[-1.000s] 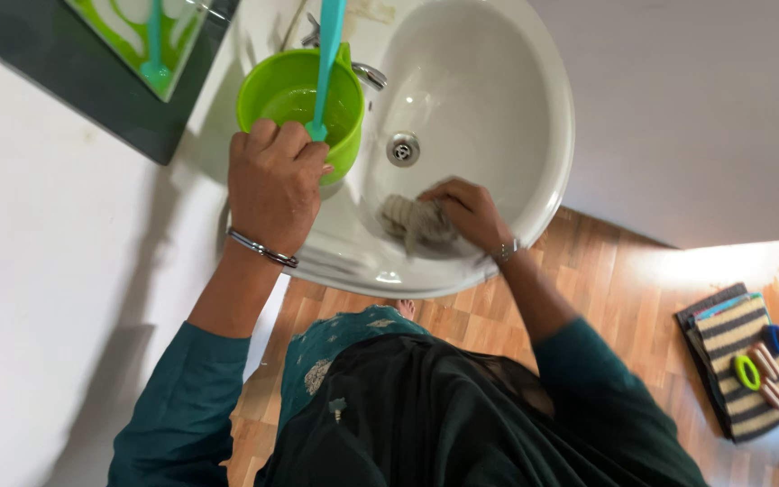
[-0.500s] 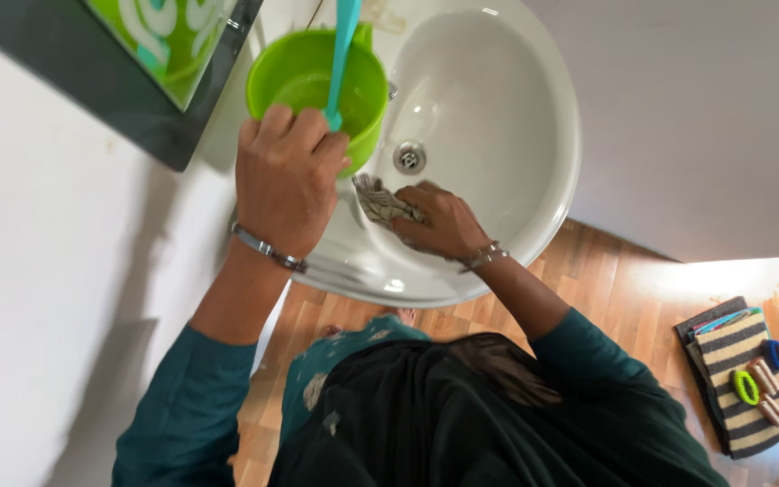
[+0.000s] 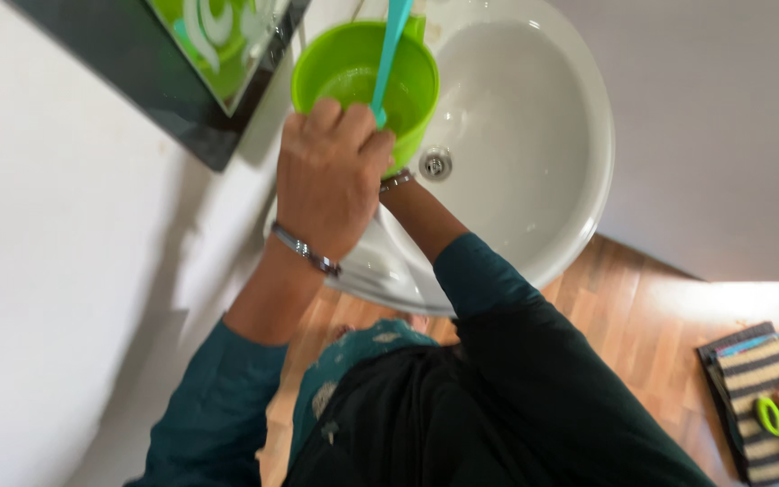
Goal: The person cleans a white pedestal sink using a cloth and water from a green bucket. They wipe the basin, faucet, and surrounding surfaces, then move to clean the sink's pedestal base.
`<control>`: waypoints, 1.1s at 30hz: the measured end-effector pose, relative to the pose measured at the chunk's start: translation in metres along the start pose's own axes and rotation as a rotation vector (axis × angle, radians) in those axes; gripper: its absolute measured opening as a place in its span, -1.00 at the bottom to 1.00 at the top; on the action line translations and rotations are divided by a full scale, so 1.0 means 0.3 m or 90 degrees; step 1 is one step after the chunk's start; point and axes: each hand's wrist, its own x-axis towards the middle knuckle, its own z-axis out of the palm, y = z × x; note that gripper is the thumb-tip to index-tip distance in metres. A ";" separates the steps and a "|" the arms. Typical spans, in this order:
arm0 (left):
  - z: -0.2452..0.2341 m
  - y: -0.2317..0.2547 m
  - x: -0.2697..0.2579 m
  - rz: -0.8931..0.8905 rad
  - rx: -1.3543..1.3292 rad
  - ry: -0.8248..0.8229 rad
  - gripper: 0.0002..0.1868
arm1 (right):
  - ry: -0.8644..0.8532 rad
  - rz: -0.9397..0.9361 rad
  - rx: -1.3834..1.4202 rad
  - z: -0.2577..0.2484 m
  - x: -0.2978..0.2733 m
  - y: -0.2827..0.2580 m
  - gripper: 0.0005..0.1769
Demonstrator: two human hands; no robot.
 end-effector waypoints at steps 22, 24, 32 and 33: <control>0.025 -0.006 -0.029 0.009 0.003 -0.001 -0.88 | 0.117 -0.133 -0.184 -0.136 0.001 0.162 -0.65; 0.032 -0.015 -0.041 0.004 0.005 -0.003 -0.89 | 0.106 -0.119 -0.194 -0.131 0.019 0.141 -0.67; 0.107 -0.040 -0.139 -0.002 -0.003 -0.010 -0.91 | -0.075 -0.117 -0.089 -0.152 -0.277 -0.083 -0.80; 0.115 -0.040 -0.158 -0.002 -0.003 -0.020 -0.91 | -0.101 -0.069 -0.062 -0.170 -0.325 -0.120 -0.79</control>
